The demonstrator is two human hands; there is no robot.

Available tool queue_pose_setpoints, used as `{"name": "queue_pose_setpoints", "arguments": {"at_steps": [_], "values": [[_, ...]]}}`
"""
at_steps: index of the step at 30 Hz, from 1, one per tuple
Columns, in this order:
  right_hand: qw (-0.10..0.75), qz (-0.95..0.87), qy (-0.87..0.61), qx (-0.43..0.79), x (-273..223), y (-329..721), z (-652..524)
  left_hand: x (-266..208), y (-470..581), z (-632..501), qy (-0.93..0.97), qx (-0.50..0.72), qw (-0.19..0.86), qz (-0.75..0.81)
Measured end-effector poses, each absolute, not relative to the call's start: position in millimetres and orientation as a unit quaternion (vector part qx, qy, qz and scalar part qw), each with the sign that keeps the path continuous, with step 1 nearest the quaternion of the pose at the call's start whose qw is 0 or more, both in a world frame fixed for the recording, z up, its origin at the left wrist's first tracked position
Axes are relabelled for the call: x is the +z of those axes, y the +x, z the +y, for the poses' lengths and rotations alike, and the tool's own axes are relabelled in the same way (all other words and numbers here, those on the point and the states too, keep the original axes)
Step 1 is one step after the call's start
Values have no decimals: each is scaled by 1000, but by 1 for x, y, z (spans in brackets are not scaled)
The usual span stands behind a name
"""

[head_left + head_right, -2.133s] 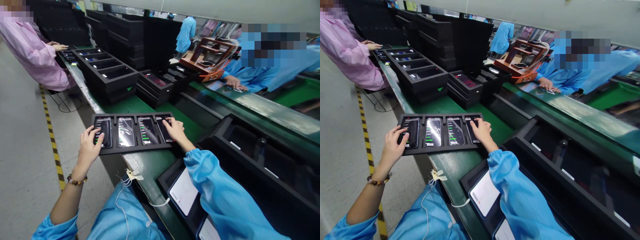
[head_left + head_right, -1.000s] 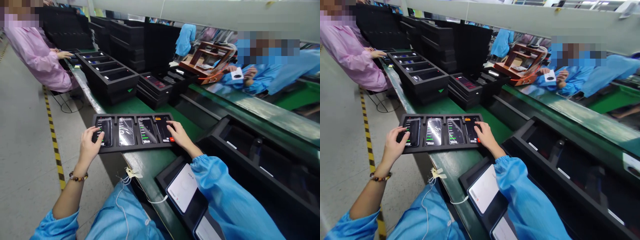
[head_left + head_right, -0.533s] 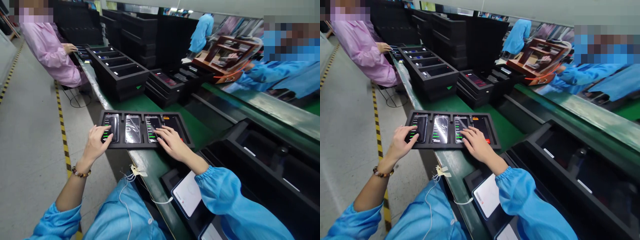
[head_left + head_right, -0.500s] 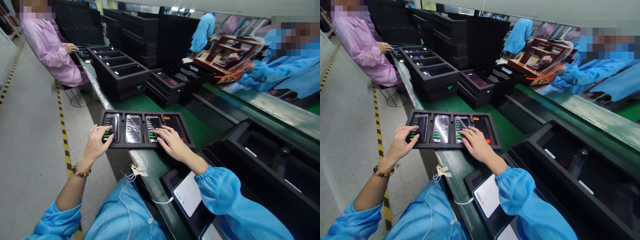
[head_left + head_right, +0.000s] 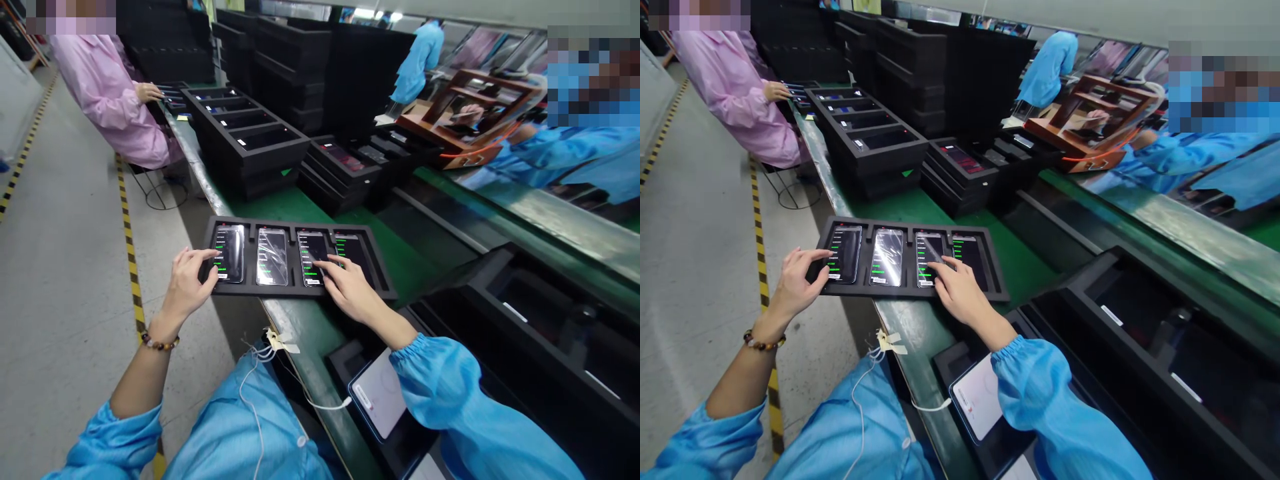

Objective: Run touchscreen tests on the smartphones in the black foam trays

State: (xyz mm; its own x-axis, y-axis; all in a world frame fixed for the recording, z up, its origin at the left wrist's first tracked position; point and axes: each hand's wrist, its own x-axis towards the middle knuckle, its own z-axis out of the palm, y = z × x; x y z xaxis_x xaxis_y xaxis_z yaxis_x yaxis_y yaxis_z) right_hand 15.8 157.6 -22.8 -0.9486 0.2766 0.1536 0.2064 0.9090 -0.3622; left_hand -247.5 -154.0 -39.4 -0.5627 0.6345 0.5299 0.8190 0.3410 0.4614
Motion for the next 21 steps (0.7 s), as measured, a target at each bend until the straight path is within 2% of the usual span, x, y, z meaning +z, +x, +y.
{"name": "queue_pose_setpoints", "arguments": {"at_steps": [7, 14, 21], "values": [[118, -969, -97, 192, -17, -14, 135, -38, -246, -154, -447, -353, 120, -813], [88, -972, -44, 214, -20, -48, 111, -35, -239, -153, -447, -341, 100, -821], [137, -967, -88, 198, -16, -30, 130, -37, -234, -152, -447, -361, 85, -814]]}}
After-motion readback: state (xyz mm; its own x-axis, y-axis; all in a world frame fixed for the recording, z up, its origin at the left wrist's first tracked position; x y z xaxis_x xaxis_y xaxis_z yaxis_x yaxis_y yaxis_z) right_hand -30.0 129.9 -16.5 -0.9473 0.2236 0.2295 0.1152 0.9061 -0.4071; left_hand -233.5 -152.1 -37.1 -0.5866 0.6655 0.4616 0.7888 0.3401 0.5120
